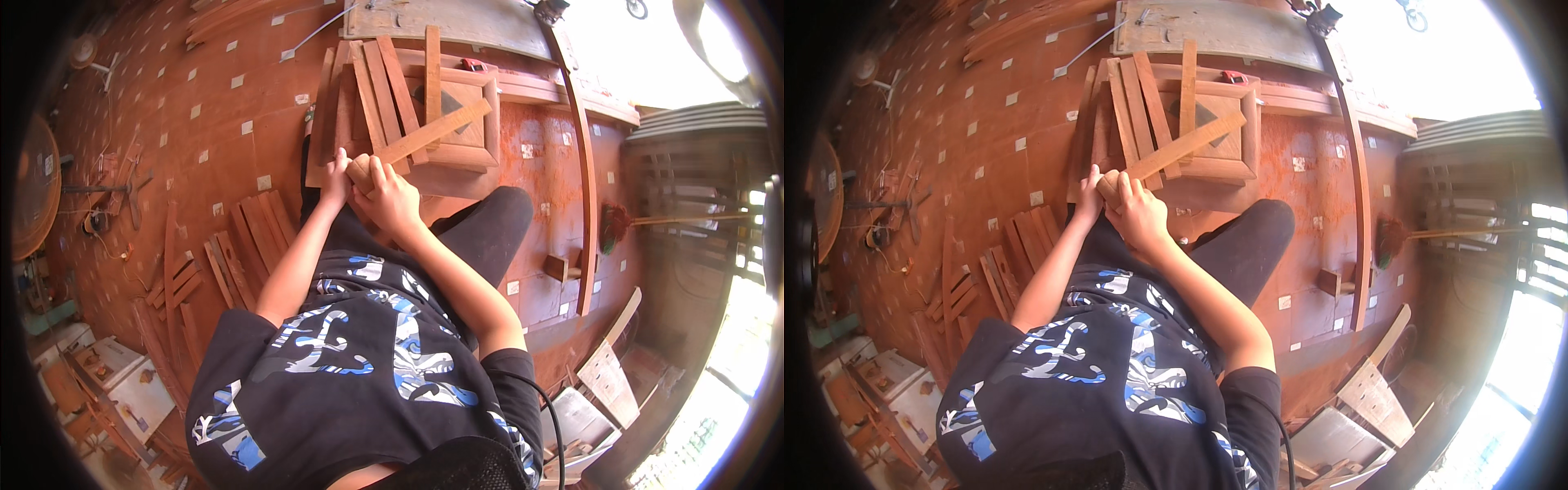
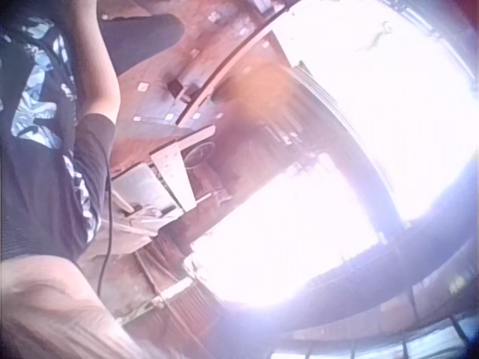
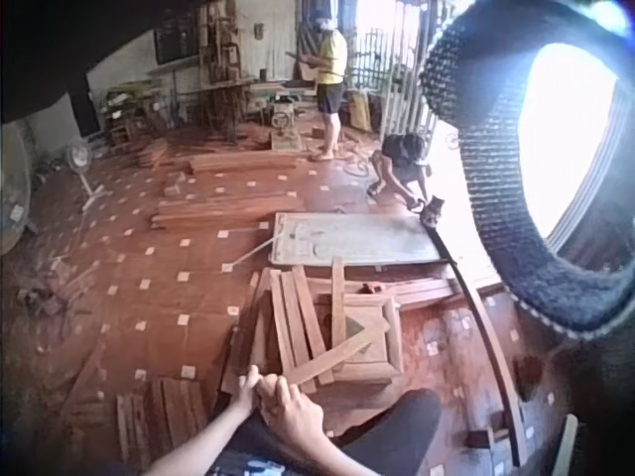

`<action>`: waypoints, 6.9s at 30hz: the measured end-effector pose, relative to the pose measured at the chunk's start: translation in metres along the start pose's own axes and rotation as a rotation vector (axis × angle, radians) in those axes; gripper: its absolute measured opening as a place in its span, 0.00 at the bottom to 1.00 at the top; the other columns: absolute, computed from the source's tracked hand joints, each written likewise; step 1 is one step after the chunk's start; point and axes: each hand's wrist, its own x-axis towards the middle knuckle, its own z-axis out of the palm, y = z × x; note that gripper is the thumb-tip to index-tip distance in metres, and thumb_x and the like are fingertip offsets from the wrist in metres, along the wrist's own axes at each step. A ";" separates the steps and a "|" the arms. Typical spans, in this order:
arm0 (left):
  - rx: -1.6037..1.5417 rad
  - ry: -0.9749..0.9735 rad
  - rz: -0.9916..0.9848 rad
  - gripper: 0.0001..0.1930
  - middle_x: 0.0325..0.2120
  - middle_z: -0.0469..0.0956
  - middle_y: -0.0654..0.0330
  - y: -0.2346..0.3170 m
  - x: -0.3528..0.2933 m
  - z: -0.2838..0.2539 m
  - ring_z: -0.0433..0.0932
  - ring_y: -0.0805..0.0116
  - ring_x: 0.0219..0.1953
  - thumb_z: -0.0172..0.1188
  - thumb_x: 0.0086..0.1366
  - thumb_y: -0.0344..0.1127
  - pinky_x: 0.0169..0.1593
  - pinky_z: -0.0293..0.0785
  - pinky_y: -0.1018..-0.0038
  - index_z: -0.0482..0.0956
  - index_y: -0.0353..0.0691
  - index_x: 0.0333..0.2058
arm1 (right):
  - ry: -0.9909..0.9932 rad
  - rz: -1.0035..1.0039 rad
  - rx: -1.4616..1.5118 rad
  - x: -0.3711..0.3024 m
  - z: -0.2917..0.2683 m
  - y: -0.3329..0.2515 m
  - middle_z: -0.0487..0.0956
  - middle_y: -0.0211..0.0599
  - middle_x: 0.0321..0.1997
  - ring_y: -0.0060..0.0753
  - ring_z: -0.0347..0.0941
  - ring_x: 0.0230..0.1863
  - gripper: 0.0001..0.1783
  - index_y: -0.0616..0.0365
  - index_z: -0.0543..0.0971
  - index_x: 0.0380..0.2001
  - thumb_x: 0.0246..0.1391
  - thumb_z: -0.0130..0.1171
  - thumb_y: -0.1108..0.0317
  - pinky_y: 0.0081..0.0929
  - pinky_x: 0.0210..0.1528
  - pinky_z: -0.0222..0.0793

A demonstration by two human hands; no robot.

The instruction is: The person sands the edges and surfaces of small wooden planks using a sanding block. They repeatedly flip and reposition each piece to smooth all sides, handling the planks one at a time.

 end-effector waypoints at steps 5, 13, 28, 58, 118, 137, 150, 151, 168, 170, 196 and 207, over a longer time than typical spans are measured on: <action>0.128 0.004 -0.092 0.33 0.13 0.72 0.60 0.008 -0.002 0.000 0.75 0.67 0.12 0.39 0.79 0.57 0.18 0.70 0.70 0.78 0.35 0.27 | -0.009 -0.052 -0.057 0.016 -0.019 0.019 0.82 0.45 0.37 0.50 0.84 0.35 0.39 0.57 0.74 0.57 0.44 0.72 0.48 0.42 0.36 0.81; 0.170 -0.044 -0.047 0.33 0.13 0.76 0.56 0.019 -0.011 0.002 0.76 0.66 0.12 0.40 0.79 0.56 0.19 0.72 0.69 0.80 0.33 0.27 | 0.262 0.451 -0.263 0.099 -0.083 0.152 0.83 0.45 0.43 0.52 0.84 0.38 0.35 0.57 0.73 0.54 0.50 0.67 0.46 0.47 0.40 0.81; -0.010 -0.029 -0.041 0.39 0.12 0.74 0.60 -0.008 0.010 0.000 0.73 0.70 0.12 0.34 0.78 0.62 0.19 0.69 0.71 0.80 0.34 0.24 | -0.098 0.107 0.101 -0.001 -0.012 0.002 0.82 0.48 0.46 0.53 0.83 0.40 0.37 0.59 0.73 0.57 0.49 0.69 0.47 0.45 0.40 0.79; 0.296 0.070 -0.144 0.29 0.08 0.74 0.54 0.019 0.003 0.010 0.77 0.61 0.12 0.45 0.77 0.50 0.25 0.75 0.63 0.81 0.32 0.25 | 0.103 0.588 -0.238 0.137 -0.082 0.137 0.79 0.50 0.49 0.56 0.78 0.52 0.31 0.60 0.75 0.47 0.45 0.70 0.50 0.48 0.52 0.78; -0.407 0.253 -0.268 0.16 0.29 0.78 0.62 0.038 -0.042 0.006 0.74 0.75 0.22 0.57 0.73 0.53 0.28 0.72 0.74 0.70 0.48 0.45 | 0.096 0.139 -0.065 0.048 -0.029 0.024 0.72 0.45 0.47 0.49 0.77 0.47 0.35 0.58 0.70 0.56 0.44 0.71 0.63 0.39 0.38 0.81; 0.451 0.025 -0.209 0.35 0.17 0.81 0.50 0.031 -0.018 0.040 0.83 0.50 0.22 0.36 0.79 0.54 0.30 0.78 0.54 0.82 0.35 0.25 | -0.209 -0.104 -0.122 0.052 -0.054 0.038 0.82 0.49 0.36 0.51 0.83 0.32 0.38 0.55 0.70 0.60 0.49 0.69 0.50 0.44 0.32 0.80; 0.858 0.200 -0.002 0.31 0.23 0.81 0.38 0.057 -0.015 0.028 0.83 0.37 0.30 0.42 0.75 0.48 0.41 0.80 0.46 0.84 0.31 0.23 | 0.272 0.243 -0.298 0.079 -0.044 0.072 0.82 0.50 0.34 0.52 0.82 0.28 0.40 0.66 0.70 0.62 0.54 0.65 0.48 0.42 0.29 0.80; 0.861 0.177 0.028 0.31 0.22 0.81 0.39 0.059 -0.015 0.030 0.84 0.38 0.29 0.42 0.75 0.48 0.39 0.81 0.47 0.84 0.32 0.22 | 0.307 0.167 -0.255 0.066 -0.034 0.067 0.82 0.50 0.35 0.54 0.82 0.28 0.40 0.66 0.70 0.62 0.54 0.66 0.48 0.44 0.29 0.80; 0.831 0.205 0.079 0.28 0.22 0.83 0.43 0.075 -0.012 0.025 0.85 0.43 0.27 0.48 0.71 0.49 0.37 0.82 0.50 0.84 0.35 0.21 | 0.325 0.478 -0.112 0.066 -0.060 0.095 0.85 0.53 0.45 0.61 0.83 0.40 0.35 0.54 0.74 0.60 0.55 0.63 0.44 0.55 0.40 0.79; 0.806 0.225 0.052 0.28 0.24 0.83 0.43 0.077 -0.013 0.026 0.85 0.44 0.30 0.49 0.71 0.50 0.38 0.82 0.51 0.85 0.34 0.23 | 0.380 0.464 -0.221 0.061 -0.044 0.086 0.85 0.54 0.44 0.60 0.84 0.39 0.37 0.57 0.73 0.62 0.55 0.63 0.46 0.54 0.37 0.80; -0.039 0.473 0.045 0.23 0.21 0.80 0.56 0.020 -0.018 0.044 0.79 0.63 0.25 0.61 0.69 0.54 0.32 0.71 0.64 0.81 0.39 0.26 | 0.074 0.204 -0.038 0.015 -0.003 0.030 0.83 0.63 0.45 0.67 0.82 0.43 0.40 0.55 0.68 0.66 0.57 0.63 0.43 0.53 0.41 0.79; 0.035 0.435 0.150 0.20 0.21 0.82 0.57 0.031 -0.021 0.032 0.79 0.65 0.23 0.62 0.68 0.52 0.31 0.71 0.64 0.84 0.40 0.27 | 0.043 0.100 -0.273 0.036 -0.033 0.064 0.86 0.52 0.37 0.58 0.85 0.31 0.41 0.51 0.69 0.66 0.55 0.64 0.42 0.52 0.30 0.81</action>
